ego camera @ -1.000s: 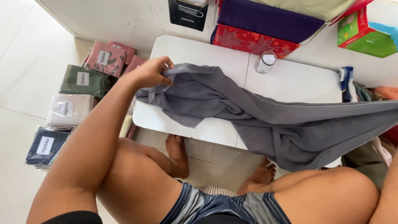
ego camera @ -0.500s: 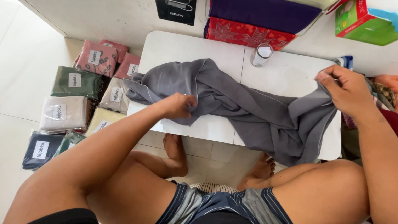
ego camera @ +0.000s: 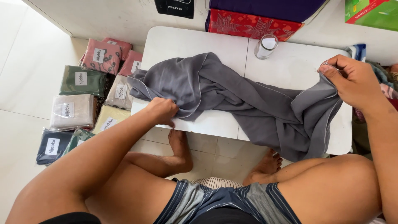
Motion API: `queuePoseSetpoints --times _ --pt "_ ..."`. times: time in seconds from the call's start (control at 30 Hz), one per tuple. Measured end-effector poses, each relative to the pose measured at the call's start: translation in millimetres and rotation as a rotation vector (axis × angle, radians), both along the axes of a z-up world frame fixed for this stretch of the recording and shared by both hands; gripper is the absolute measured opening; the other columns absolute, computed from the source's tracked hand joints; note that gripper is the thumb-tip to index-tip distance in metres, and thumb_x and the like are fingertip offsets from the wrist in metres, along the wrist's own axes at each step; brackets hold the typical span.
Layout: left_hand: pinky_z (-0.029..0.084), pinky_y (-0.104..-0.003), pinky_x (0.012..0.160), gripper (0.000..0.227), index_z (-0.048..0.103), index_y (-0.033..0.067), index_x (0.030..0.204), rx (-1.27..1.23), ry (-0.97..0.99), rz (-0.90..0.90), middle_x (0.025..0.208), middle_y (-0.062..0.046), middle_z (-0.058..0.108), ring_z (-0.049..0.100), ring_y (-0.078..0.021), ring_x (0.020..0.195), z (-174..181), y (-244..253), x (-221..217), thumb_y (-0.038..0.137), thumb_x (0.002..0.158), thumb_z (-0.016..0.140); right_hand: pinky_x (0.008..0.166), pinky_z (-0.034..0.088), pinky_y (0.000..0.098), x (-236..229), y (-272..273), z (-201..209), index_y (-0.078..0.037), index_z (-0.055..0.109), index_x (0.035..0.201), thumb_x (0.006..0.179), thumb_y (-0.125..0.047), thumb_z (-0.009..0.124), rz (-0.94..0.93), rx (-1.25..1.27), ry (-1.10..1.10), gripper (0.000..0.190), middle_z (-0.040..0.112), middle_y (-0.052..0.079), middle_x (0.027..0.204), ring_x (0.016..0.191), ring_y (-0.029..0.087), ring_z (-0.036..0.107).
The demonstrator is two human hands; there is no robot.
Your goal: A person unfolds a grey fabric item on a table and uses a lint roller to clean its surface.
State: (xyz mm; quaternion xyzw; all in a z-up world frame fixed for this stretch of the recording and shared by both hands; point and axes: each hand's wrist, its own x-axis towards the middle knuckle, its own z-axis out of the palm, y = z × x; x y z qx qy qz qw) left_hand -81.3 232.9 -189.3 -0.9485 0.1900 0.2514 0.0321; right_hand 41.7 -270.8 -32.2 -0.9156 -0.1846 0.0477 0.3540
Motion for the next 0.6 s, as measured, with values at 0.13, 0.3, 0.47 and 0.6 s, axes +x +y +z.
queuePoseSetpoints --times 0.13,0.3,0.47,0.6 --pt "0.057 -0.039 0.074 0.037 0.074 0.0135 0.086 -0.092 0.063 0.086 0.084 -0.002 0.072 0.071 -0.028 0.077 -9 11 -10 0.029 0.06 0.096 0.057 0.03 0.0249 -1 -1 0 0.006 0.068 0.119 0.117 -0.004 0.061 -0.002 0.008 0.01 0.013 0.057 0.006 0.082 0.065 0.012 0.04" --pt "0.059 -0.035 0.071 0.012 0.081 0.0174 0.08 -0.247 0.012 0.203 0.077 -0.001 0.076 0.07 -0.0256 0.068 -2 18 -9 0.011 0.072 0.074 0.06 0.032 0.0249 1 -4 -1 0.006 0.069 0.121 0.117 -0.004 0.06 -0.013 0.016 0.002 0.014 0.06 0.007 0.086 0.068 0.012 0.043" --pt "0.052 -0.028 0.058 0.011 0.07 0.0045 0.082 -0.728 0.029 0.403 0.07 -0.001 0.07 0.062 -0.0148 0.059 38 -10 -1 0.009 0.077 0.079 0.062 0.033 0.0248 -2 -5 2 0.006 0.068 0.12 0.118 -0.003 0.06 -0.024 0.023 -0.005 0.013 0.059 0.007 0.088 0.07 0.012 0.043" --pt "0.053 -0.028 0.062 0.016 0.071 0.0066 0.089 -0.754 0.094 0.431 0.076 -0.001 0.071 0.065 -0.0145 0.064 47 -36 -1 0.012 0.079 0.082 0.061 0.034 0.025 2 -6 0 0.007 0.068 0.121 0.119 -0.005 0.06 -0.034 0.027 0.001 0.014 0.059 0.007 0.088 0.071 0.013 0.044"
